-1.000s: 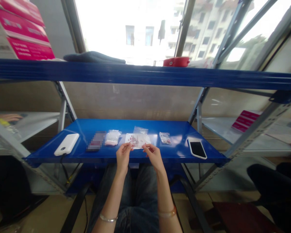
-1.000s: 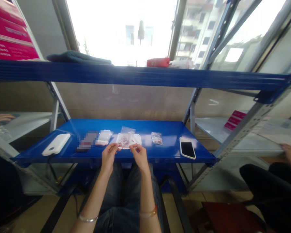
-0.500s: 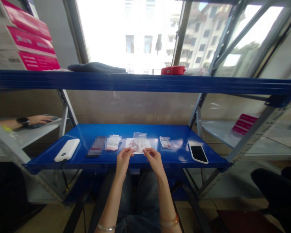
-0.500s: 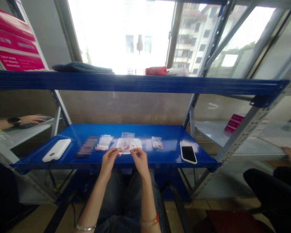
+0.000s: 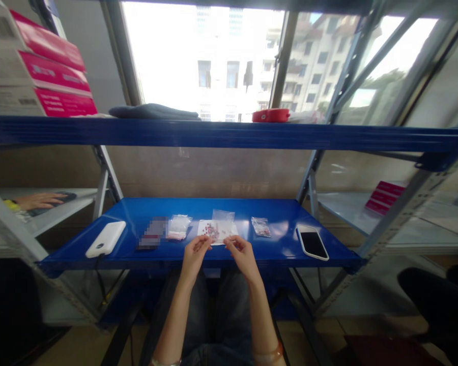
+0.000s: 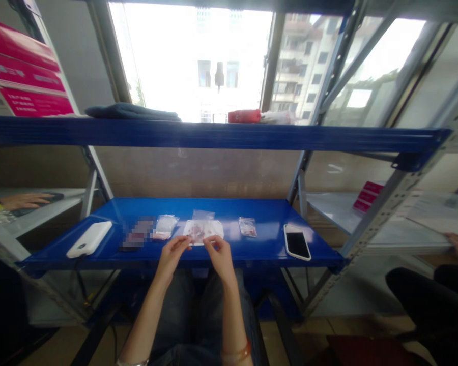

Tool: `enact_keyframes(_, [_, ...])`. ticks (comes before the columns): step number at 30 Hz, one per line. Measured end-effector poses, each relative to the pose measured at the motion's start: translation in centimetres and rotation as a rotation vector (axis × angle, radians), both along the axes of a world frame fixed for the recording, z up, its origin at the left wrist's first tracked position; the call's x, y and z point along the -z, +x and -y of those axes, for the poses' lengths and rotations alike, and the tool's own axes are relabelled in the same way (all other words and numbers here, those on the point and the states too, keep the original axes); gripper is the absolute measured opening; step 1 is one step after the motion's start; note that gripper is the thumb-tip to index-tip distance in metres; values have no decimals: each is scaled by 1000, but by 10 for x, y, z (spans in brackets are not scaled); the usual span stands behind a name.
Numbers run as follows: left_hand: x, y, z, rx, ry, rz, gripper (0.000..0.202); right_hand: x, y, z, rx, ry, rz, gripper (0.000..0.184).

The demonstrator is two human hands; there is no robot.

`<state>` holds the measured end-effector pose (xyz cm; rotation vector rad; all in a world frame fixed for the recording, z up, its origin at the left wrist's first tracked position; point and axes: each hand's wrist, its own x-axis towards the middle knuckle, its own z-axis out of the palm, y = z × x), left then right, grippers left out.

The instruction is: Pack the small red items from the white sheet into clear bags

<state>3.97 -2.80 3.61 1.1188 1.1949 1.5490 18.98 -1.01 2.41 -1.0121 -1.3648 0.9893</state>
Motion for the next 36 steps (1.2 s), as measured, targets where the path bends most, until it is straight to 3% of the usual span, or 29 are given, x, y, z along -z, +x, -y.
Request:
enact_keyframes(4, [1,0,0,21,38,-81,26,-2,0,1,-11,29,-2,30])
enact_keyframes(14, [11,2,-4,-64,118,-154,25,-4,-5,5,-36,-3,-23,28])
enact_keyframes(28, [8,3,-1,63,80,-165,26,-4,-8,4,-22,63,-12,27])
enact_keyframes(36, [6,4,2,15,162,-251,22,-4,-9,6,-77,36,-27,23])
